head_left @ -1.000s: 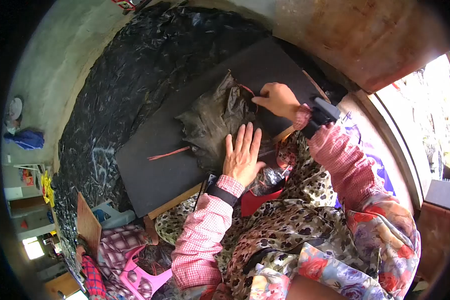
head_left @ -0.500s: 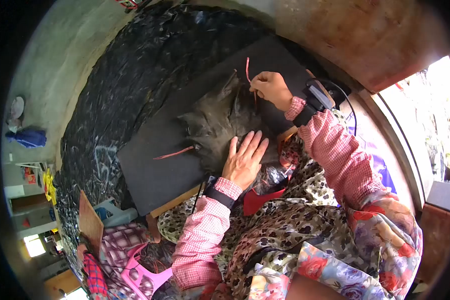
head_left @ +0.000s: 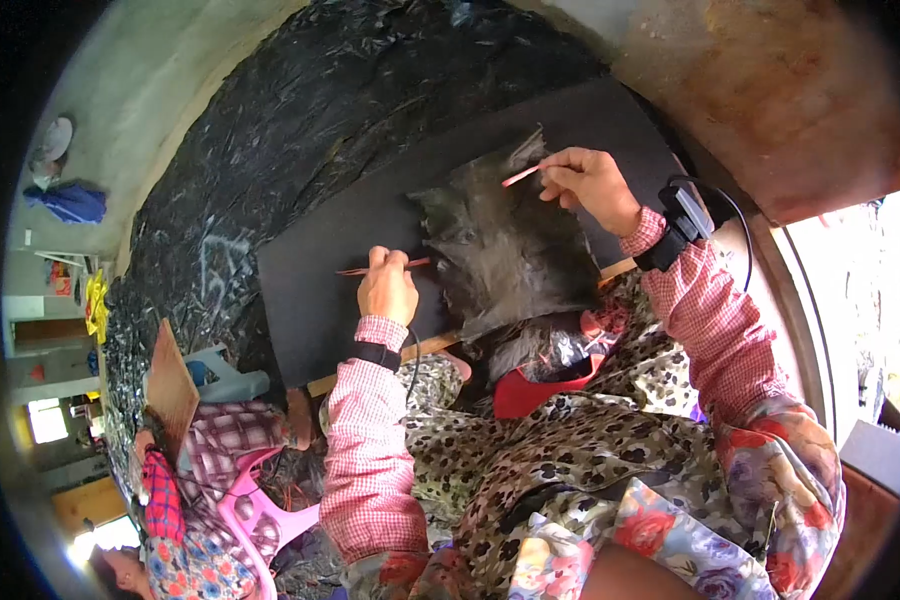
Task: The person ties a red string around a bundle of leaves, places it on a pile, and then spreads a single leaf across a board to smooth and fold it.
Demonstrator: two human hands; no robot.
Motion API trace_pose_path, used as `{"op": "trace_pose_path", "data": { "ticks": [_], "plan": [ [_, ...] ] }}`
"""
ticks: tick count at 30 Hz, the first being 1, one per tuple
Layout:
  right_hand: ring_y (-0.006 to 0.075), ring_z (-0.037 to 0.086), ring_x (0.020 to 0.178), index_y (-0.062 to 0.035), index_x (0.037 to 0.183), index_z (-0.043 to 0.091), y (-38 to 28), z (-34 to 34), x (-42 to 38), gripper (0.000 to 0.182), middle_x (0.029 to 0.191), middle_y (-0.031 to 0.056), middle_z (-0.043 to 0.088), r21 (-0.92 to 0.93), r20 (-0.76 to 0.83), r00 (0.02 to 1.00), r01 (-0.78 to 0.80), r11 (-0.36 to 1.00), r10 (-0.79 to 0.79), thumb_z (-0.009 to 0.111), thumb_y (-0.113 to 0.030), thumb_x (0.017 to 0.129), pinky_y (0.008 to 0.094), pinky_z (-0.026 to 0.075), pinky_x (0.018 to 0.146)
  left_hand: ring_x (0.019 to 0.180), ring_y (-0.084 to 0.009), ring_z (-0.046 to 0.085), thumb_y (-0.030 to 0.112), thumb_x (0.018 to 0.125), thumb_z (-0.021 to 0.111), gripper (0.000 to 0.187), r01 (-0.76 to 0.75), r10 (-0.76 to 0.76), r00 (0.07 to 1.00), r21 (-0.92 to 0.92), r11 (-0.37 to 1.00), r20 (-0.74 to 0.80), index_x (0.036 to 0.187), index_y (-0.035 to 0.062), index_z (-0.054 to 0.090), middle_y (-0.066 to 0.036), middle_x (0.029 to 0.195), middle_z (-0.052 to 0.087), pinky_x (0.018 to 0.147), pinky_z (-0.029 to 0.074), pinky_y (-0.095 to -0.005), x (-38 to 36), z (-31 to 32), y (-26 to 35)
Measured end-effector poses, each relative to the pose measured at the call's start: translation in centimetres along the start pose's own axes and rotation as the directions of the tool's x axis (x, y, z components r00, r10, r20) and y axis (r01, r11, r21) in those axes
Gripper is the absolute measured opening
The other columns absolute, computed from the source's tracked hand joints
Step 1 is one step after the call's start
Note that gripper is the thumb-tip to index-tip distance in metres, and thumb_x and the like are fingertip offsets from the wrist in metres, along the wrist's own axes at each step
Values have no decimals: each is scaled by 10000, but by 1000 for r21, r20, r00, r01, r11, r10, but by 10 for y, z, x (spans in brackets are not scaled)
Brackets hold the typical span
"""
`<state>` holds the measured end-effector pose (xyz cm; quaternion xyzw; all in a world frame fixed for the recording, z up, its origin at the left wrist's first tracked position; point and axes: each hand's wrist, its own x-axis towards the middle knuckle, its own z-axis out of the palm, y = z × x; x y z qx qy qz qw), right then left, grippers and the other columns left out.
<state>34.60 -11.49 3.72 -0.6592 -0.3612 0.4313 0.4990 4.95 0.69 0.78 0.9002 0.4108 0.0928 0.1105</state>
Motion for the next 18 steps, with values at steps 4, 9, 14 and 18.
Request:
{"op": "trace_pose_path", "data": {
  "ticks": [4,9,14,18],
  "plan": [
    [126,630,665,26,1033,566,25,-26,0,170,843,85,649,254,-168,982,-47,966,92,543,-86,908,220,480,548,834,-359,608,69,812,564,57,29,-31,999,49,998,36,811,14,581,-149,949,520,715,510,-443,6,10,1],
    [138,605,731,-21,1003,559,52,-41,4,119,866,74,633,656,-196,948,-63,752,250,529,-113,933,231,483,619,787,-369,611,46,832,525,114,21,-35,995,-135,991,-98,925,33,460,-187,913,579,672,489,-438,10,18,-11],
    [141,600,783,-26,1007,552,47,-39,10,110,895,73,626,694,-195,966,12,720,172,505,-102,942,246,483,680,869,-350,607,54,807,560,165,258,-208,966,-512,819,155,958,26,499,-175,907,587,746,480,-437,19,12,-15],
    [146,601,787,-20,1005,552,48,-41,9,112,908,80,627,668,-158,973,-18,744,166,512,-101,937,260,479,707,874,-347,606,60,771,602,200,-61,69,996,-153,986,49,959,13,555,-175,938,568,778,484,-430,8,-3,0]
  ]
}}
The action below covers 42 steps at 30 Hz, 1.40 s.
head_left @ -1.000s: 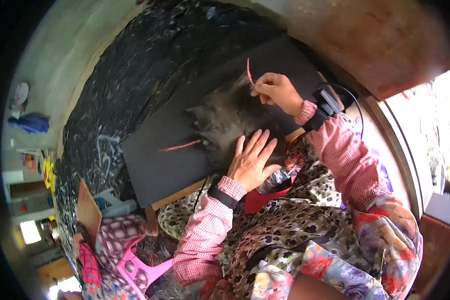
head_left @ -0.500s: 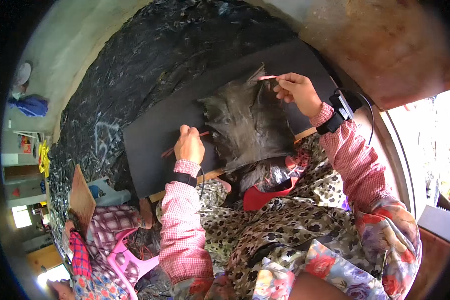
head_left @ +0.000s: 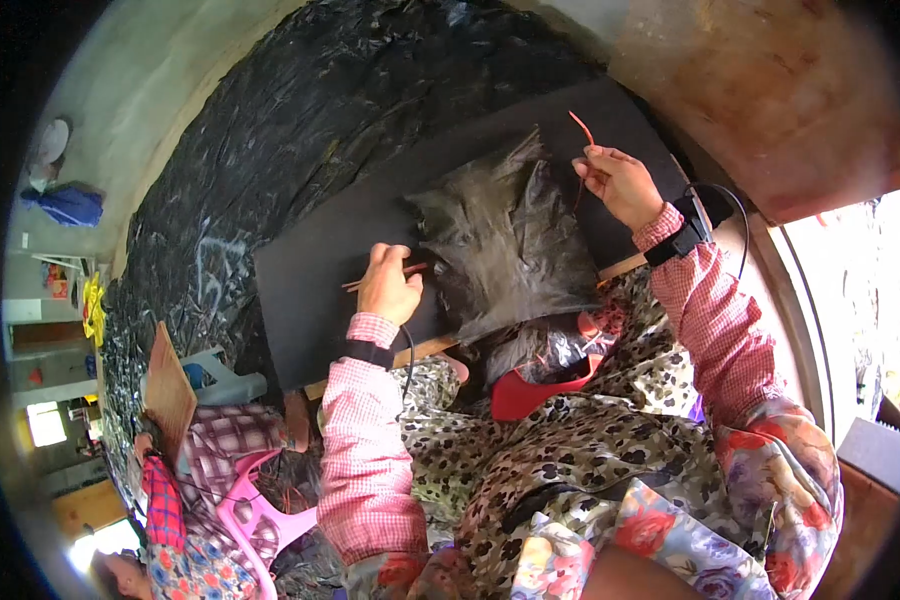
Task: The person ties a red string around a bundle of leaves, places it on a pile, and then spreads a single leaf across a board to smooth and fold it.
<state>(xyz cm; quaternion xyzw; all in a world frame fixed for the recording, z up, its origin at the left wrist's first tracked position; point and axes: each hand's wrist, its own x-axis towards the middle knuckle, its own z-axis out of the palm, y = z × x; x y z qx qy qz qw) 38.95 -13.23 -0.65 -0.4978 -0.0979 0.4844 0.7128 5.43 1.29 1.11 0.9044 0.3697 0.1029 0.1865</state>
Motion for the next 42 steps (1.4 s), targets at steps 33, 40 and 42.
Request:
{"op": "trace_pose_path", "data": {
  "ticks": [33,40,42],
  "plan": [
    [122,616,646,10,884,637,-15,106,-51,133,700,65,629,-675,462,838,545,497,-292,634,-115,839,269,476,565,770,-326,655,68,771,615,94,187,-161,978,-207,960,136,826,48,687,-170,804,666,713,523,-385,-20,-25,3],
    [31,426,535,15,925,613,-56,72,-53,137,702,22,611,-455,249,909,415,788,-335,579,-116,898,180,338,469,625,-100,585,-31,828,550,147,352,-246,933,-532,770,262,933,-31,654,-72,750,656,558,479,-232,-19,-30,-7],
    [43,491,588,7,891,636,-44,86,-48,123,723,18,621,-579,412,845,532,617,-342,613,-112,871,199,391,511,596,-97,593,14,798,601,127,298,-210,954,-642,706,212,905,-19,660,-67,681,652,566,501,-260,-17,-37,3]
  ]
}}
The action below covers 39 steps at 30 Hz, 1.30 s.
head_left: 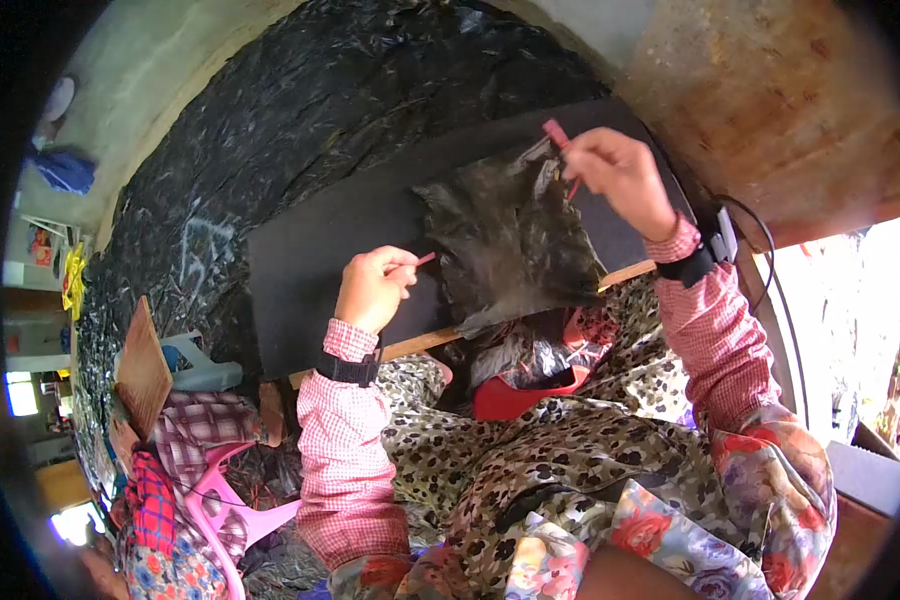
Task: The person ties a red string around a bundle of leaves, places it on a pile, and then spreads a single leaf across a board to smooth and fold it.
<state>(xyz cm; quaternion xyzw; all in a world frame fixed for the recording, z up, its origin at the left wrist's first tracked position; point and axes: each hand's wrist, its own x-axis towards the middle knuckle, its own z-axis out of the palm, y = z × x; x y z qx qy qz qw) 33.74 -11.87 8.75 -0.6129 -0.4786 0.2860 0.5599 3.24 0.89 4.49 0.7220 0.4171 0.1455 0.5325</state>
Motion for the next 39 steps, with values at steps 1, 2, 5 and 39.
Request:
{"op": "trace_pose_path", "data": {
  "ticks": [1,2,5,39],
  "plan": [
    [68,551,649,1,872,655,-9,14,1,107,727,18,631,-129,82,996,54,990,-44,642,-99,837,234,444,569,608,-96,602,19,801,600,122,-4,3,998,14,1000,60,901,-16,661,-68,688,657,570,503,-258,-2,1,6],
    [110,593,666,-11,896,662,-1,30,3,122,727,58,640,-172,155,974,190,967,-164,663,-99,811,266,475,599,620,-95,610,24,804,599,118,-9,6,993,26,1000,121,896,-14,663,-70,695,662,573,505,-255,-4,4,11],
    [320,635,726,-58,864,661,1,76,3,150,793,139,646,-360,419,894,321,876,-156,633,-194,807,373,503,648,646,-159,635,40,805,592,120,-205,157,964,224,953,213,892,-3,663,-108,746,668,596,503,-277,-13,21,24],
    [101,579,542,0,970,623,-13,80,3,156,705,70,653,-105,383,907,-147,984,176,579,-97,857,257,472,489,635,-88,572,-12,872,524,161,-101,105,994,-202,974,9,1001,-39,617,-95,801,662,573,454,-210,-18,-20,13]
  ]
}}
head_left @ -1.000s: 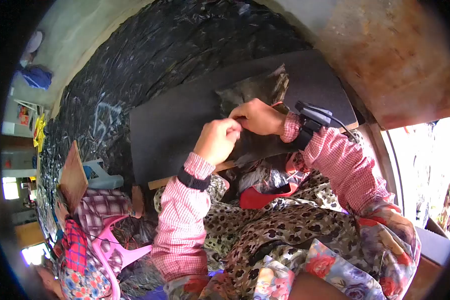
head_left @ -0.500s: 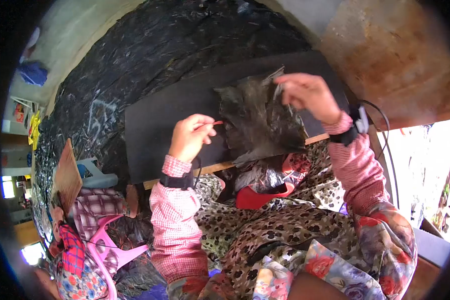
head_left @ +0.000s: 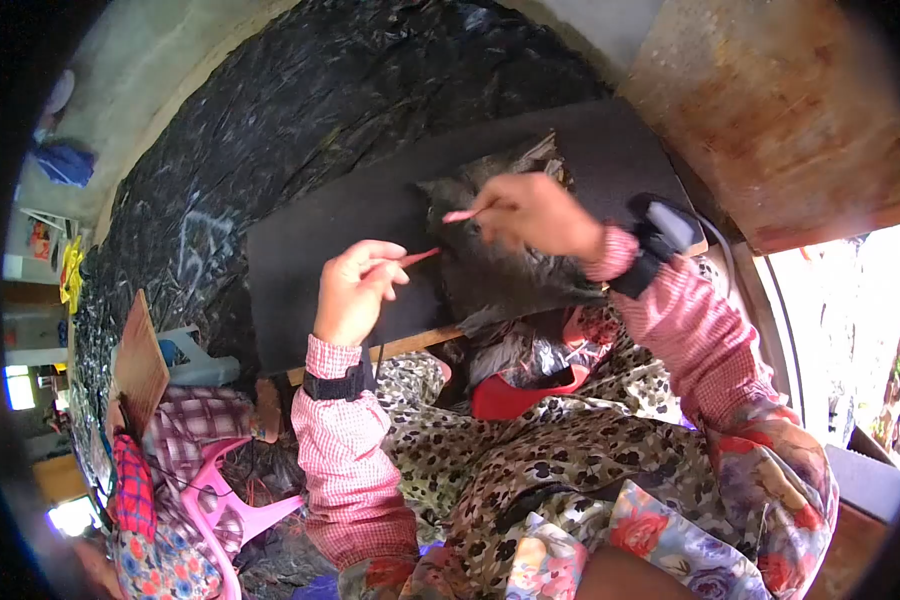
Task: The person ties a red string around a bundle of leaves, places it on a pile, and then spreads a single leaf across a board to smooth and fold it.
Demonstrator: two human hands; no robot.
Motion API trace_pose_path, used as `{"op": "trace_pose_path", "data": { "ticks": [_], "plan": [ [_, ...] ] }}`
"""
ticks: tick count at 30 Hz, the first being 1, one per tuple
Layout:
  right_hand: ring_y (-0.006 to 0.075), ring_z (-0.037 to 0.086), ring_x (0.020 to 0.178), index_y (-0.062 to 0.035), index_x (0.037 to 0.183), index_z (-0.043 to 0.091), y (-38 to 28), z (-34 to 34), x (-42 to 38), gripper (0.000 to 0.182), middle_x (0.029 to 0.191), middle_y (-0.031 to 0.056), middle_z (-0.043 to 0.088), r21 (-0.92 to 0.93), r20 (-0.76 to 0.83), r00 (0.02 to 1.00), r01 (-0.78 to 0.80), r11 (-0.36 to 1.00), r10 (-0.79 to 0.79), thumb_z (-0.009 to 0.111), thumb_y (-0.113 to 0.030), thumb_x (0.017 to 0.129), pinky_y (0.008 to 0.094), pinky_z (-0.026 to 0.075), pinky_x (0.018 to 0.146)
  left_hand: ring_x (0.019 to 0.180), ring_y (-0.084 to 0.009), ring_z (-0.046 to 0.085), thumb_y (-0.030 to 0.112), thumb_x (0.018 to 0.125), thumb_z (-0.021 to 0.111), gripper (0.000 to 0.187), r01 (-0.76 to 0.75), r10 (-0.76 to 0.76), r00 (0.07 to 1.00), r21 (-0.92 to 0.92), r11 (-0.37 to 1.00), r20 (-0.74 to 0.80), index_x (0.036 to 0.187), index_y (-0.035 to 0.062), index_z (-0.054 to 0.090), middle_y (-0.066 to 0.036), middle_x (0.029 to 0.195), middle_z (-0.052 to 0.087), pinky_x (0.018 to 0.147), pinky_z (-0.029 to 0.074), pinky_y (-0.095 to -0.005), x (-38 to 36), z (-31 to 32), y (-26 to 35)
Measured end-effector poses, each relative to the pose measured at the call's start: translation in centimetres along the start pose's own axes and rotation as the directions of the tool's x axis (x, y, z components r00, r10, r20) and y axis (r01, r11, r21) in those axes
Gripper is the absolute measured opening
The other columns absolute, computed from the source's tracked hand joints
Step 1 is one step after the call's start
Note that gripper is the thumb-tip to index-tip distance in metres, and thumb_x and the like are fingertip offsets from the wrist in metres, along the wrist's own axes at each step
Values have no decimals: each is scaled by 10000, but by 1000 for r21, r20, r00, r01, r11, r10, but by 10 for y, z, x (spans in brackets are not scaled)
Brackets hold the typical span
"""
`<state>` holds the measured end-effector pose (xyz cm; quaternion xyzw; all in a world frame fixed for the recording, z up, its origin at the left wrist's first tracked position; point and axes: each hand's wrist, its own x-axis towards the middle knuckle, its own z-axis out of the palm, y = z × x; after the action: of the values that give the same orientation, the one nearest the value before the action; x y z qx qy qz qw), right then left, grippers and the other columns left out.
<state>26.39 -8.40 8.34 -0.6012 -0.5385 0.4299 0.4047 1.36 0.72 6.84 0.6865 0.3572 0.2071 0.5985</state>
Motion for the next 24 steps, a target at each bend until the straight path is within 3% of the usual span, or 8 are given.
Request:
{"op": "trace_pose_path", "data": {
  "ticks": [3,8,10,11,14,15,21,24],
  "plan": [
    [108,565,491,-2,890,654,17,41,21,130,672,69,656,-11,94,996,2,1000,-1,589,-98,831,264,470,469,643,-87,570,6,875,526,171,-4,-24,981,144,990,191,1022,-14,610,-54,796,644,579,455,-209,-7,18,8],
    [131,587,525,-17,872,678,45,50,35,145,662,93,641,-281,277,934,305,910,-228,610,-130,813,284,478,511,614,-77,535,10,877,504,196,-93,82,995,199,975,64,1053,-18,587,-45,756,631,562,442,-218,21,33,18],
    [134,589,537,-2,869,675,46,48,36,206,668,87,639,-226,263,937,291,930,-229,616,-197,838,283,473,517,609,-76,534,50,902,511,193,-121,117,990,55,991,74,1070,-13,582,-52,771,636,566,441,-213,36,33,11],
    [119,588,571,12,875,672,46,48,38,271,670,73,638,-14,232,971,63,998,-58,603,-250,870,274,468,537,608,-76,535,72,913,517,194,-145,147,986,-31,989,83,1077,-8,584,-54,777,638,566,441,-212,41,34,9],
    [98,567,594,25,872,670,35,38,41,309,679,50,628,64,204,979,-37,997,23,589,-273,890,255,455,553,608,-69,540,125,924,543,204,-57,-10,970,-268,962,-244,1085,14,603,-48,794,640,572,447,-207,45,22,-1],
    [91,553,596,23,874,671,32,35,42,307,682,44,622,131,242,969,-87,988,53,590,-272,892,245,448,557,623,-67,547,104,913,550,206,-28,-41,969,-273,961,-245,1086,9,608,-46,823,642,584,457,-208,43,16,-14],
    [81,522,585,26,881,677,25,27,41,297,691,28,611,153,323,946,-71,986,18,602,-261,884,233,424,546,792,-83,581,-45,803,600,260,-12,23,994,-101,995,110,1061,-18,615,-34,909,640,670,459,-209,38,36,-49],
    [82,532,598,21,872,676,24,28,42,268,679,29,614,94,335,941,11,995,-42,618,-241,866,244,429,552,739,-75,562,-25,825,586,191,92,-79,990,-103,990,121,1010,-18,631,-27,867,641,649,438,-210,46,36,-45]
  ]
}}
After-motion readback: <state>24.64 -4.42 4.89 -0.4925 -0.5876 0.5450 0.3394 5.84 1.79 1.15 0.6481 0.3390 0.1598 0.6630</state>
